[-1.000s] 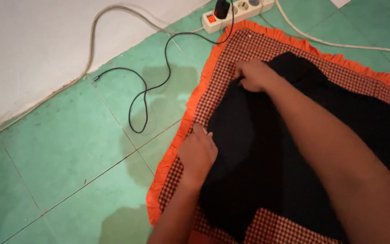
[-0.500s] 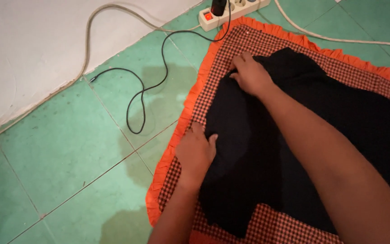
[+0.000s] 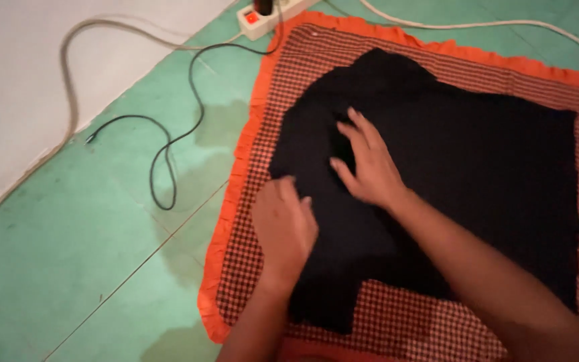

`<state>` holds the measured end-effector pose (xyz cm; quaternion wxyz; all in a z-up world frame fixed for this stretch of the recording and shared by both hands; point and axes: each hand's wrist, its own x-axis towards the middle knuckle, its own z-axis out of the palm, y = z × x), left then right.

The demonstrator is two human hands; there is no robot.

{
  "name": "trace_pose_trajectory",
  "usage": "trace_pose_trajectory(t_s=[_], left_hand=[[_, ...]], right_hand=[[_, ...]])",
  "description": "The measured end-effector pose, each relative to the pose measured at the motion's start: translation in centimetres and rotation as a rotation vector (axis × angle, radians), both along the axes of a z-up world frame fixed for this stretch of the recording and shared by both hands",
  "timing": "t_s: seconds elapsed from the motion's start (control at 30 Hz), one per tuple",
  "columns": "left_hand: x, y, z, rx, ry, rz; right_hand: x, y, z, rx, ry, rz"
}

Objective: A person is smoothing and folding a black t-shirt on a checkered mat on the floor.

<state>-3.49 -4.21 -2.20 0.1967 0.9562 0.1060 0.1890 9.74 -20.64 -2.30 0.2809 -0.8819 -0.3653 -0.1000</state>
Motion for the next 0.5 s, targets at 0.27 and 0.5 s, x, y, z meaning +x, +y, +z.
trace_pose_trajectory(t_s=[0.27,0.5], left_hand=[[-0.9,-4.9,-2.0,0.040,0.143,-0.338],[-1.5,-5.6,-3.2,0.309,0.075,-0.331]], right_hand=[[-10.3,-18.2,-3.4,-0.413,0.114,-0.152],[-11.6,-35.4,-4.7,-0.659,0.170,-0.354]])
